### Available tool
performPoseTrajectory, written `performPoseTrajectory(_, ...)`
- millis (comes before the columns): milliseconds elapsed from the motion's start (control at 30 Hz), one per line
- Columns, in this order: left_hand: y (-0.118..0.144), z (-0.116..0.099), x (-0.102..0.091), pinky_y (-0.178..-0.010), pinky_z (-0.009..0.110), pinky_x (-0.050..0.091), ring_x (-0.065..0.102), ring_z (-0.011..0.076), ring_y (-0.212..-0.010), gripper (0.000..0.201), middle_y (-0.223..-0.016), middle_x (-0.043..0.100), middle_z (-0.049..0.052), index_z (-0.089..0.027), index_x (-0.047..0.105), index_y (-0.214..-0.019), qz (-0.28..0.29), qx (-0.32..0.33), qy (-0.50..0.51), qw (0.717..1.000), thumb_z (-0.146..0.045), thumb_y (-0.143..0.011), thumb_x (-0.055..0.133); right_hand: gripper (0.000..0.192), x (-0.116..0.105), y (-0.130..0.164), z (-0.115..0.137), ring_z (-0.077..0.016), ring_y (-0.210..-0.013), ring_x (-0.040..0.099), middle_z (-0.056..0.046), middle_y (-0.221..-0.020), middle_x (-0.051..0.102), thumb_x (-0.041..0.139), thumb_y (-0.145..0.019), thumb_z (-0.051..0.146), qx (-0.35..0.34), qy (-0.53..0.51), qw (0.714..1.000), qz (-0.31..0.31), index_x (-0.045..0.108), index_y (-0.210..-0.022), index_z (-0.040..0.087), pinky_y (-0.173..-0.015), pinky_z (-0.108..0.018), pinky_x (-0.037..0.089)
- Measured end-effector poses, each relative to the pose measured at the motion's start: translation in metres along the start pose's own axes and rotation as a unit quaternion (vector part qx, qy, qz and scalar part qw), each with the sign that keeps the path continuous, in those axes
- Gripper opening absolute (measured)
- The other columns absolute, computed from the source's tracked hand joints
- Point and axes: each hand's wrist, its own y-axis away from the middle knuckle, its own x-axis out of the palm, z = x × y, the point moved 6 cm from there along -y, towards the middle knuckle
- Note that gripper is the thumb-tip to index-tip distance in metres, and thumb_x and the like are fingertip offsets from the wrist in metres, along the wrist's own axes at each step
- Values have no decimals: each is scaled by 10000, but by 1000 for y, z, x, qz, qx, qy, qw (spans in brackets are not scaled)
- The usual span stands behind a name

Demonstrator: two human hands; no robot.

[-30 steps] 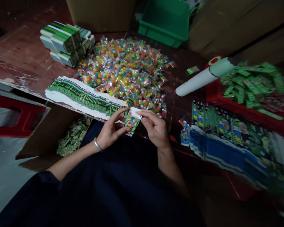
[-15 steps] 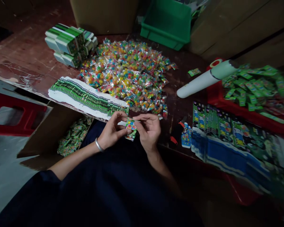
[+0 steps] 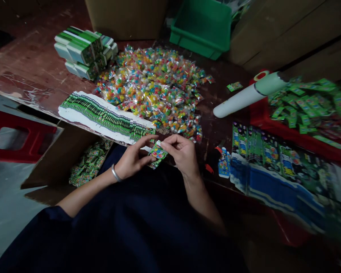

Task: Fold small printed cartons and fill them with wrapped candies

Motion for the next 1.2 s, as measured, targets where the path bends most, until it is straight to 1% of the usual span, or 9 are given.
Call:
performPoseTrajectory(167, 0, 0, -3, -673, 231, 575, 642, 121, -773, 433, -1257, 662, 118, -195, 667, -1297, -13, 1, 7, 1000, -311, -896, 785, 264, 8, 18, 21, -166, -806, 703, -30, -860, 752, 639, -993, 322, -101, 77, 991, -32, 687, -755, 215, -745, -308, 572)
performPoseTrajectory(267, 4, -11, -18, -668, 246, 573, 648, 129, -743, 353, -1177, 698, 99, -193, 685, -1250, 27, -19, -51, 998, -296, -916, 738, 243, 14, 23, 14, -190, -948, 746, -55, -1009, 786, 593, -1031, 335, -100, 88, 991, 18, 746, -878, 226, -848, -342, 609)
performPoseTrajectory(367, 15, -26, -54, -769, 282, 582, 701, 190, -853, 303, -1050, 752, 68, -231, 727, -1217, 99, -21, -229, 968, -252, -917, 693, 139, 15, 17, -2, -213, -1029, 751, -69, -1122, 779, 650, -999, 327, -103, 119, 986, 52, 755, -1036, 245, -838, -359, 641)
performPoseTrajectory(500, 33, -34, -121, -903, 392, 580, 735, 285, -1000, 343, -1164, 771, 92, -275, 759, -1215, 60, -43, -432, 899, -327, -881, 702, 474, 22, 0, -18, -297, -1292, 653, -105, -1318, 729, 861, -824, 255, -153, 255, 951, 86, 680, -1261, 267, -1078, -524, 587)
performPoseTrajectory(600, 38, -33, -139, -931, 439, 576, 735, 306, -1037, 498, -1256, 747, 136, -240, 679, -1357, 29, -54, -481, 875, -391, -882, 693, 616, 38, -6, -29, -350, -1365, 611, -142, -1373, 706, 955, -698, 226, -157, 316, 923, 154, 675, -1246, 232, -1148, -599, 533)
performPoseTrajectory(833, 15, -22, -88, -820, 315, 576, 744, 199, -871, 277, -980, 794, 64, -183, 718, -1074, 83, -84, -260, 958, -418, -926, 719, 162, 37, -1, -33, -275, -1243, 725, -119, -1276, 775, 797, -865, 154, -183, 305, 916, 185, 739, -1001, 218, -1066, -500, 614)
performPoseTrajectory(933, 8, -4, -64, -818, 328, 589, 741, 197, -871, 325, -950, 783, 73, -160, 709, -953, 54, -119, -96, 987, -472, -891, 773, 159, 24, 6, -17, -236, -1086, 789, -88, -1148, 822, 660, -956, 129, -244, 284, 920, 118, 770, -1002, 235, -970, -441, 663)
performPoseTrajectory(1067, 0, 23, -30, -861, 366, 621, 777, 241, -991, 469, -1073, 792, 128, -147, 672, -940, 1, -188, 198, 962, -587, -846, 804, 267, 11, 29, 14, -240, -1056, 798, -65, -1151, 825, 681, -927, 98, -329, 287, 899, -25, 772, -1101, 278, -950, -433, 676)
performPoseTrajectory(1200, -13, 28, -7, -925, 405, 622, 774, 282, -1069, 511, -1088, 797, 155, -141, 704, -983, 8, -189, 340, 921, -614, -824, 813, 343, 25, 57, 29, -253, -1070, 794, -43, -1150, 823, 689, -914, 83, -368, 281, 886, -3, 750, -1159, 316, -885, -438, 699)
